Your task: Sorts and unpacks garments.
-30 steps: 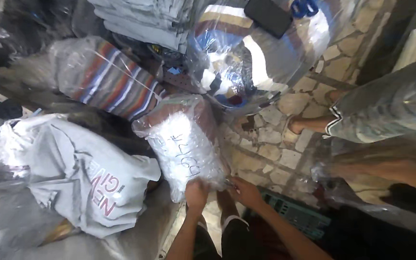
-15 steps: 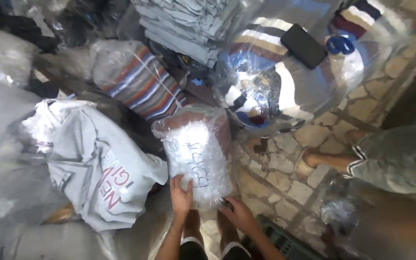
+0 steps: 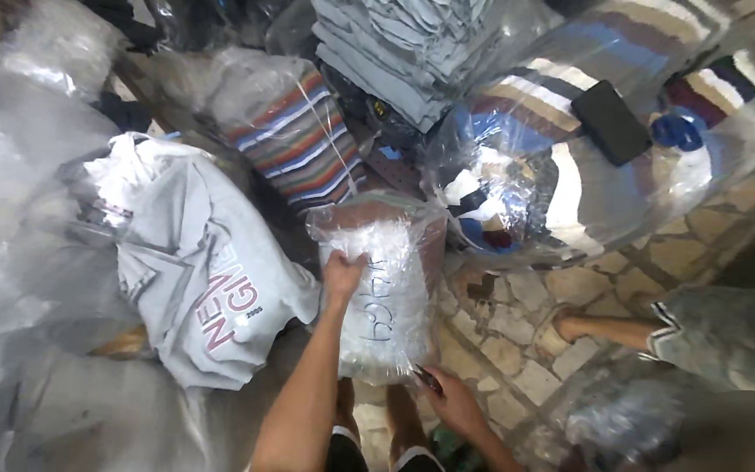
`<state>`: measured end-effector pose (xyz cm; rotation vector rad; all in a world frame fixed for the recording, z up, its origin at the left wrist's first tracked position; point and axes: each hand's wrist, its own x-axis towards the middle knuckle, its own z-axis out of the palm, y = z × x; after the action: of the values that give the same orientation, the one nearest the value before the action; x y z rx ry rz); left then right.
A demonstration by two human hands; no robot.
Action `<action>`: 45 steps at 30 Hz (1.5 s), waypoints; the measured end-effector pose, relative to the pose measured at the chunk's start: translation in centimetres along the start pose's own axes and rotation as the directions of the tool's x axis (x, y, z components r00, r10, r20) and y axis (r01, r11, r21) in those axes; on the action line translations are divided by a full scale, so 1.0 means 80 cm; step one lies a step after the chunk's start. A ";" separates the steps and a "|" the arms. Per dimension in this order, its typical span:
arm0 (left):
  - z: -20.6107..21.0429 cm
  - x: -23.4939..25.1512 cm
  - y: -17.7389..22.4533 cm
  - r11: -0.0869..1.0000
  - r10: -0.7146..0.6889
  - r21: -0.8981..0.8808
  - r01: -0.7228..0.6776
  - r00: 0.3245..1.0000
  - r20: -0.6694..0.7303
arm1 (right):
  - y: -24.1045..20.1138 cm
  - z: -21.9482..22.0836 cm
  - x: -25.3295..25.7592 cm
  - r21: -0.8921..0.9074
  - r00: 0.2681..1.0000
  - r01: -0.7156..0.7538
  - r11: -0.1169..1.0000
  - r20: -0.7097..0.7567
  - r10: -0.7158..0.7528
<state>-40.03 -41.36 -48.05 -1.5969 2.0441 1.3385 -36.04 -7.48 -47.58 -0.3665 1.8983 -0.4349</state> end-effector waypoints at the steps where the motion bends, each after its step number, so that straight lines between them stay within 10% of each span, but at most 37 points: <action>1: 0.001 0.000 0.004 0.997 -0.001 0.082 0.000 1.000 0.017 | 0.003 -0.003 -0.002 0.007 0.999 0.013 1.000 -0.032 -0.013; 14: 0.003 -0.017 0.003 0.837 0.192 0.492 -0.240 0.970 0.146 | -0.091 -0.094 0.021 0.041 0.985 0.086 0.995 -0.156 -0.078; 19: -0.011 -0.009 -0.002 0.989 0.098 -0.108 -0.105 0.993 -0.069 | -0.148 -0.130 0.038 0.004 0.964 0.154 0.988 -0.221 -0.149; 22: -0.019 0.017 0.013 0.852 -0.024 -0.522 -0.022 0.996 -0.082 | -0.175 -0.143 0.048 0.063 0.940 0.187 0.980 -0.300 -0.160; 31: -0.050 0.009 -0.022 0.884 0.441 -0.180 -0.431 0.897 0.016 | -0.276 -0.158 0.077 0.102 0.893 0.162 0.982 -0.439 -0.102; 36: -0.058 0.019 -0.027 0.886 0.351 -0.355 -0.299 0.932 0.090 | -0.317 -0.178 0.084 -0.031 0.912 0.177 0.984 -0.371 -0.175; 45: -0.072 0.056 0.053 0.988 -0.071 -0.115 0.106 0.960 0.271 | -0.292 -0.213 0.074 -0.193 0.934 0.231 0.953 -0.229 -0.273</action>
<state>-43.44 -48.68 -45.58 -1.4460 1.7404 1.5836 -52.95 -28.67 -35.94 -0.6993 2.1525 -0.5176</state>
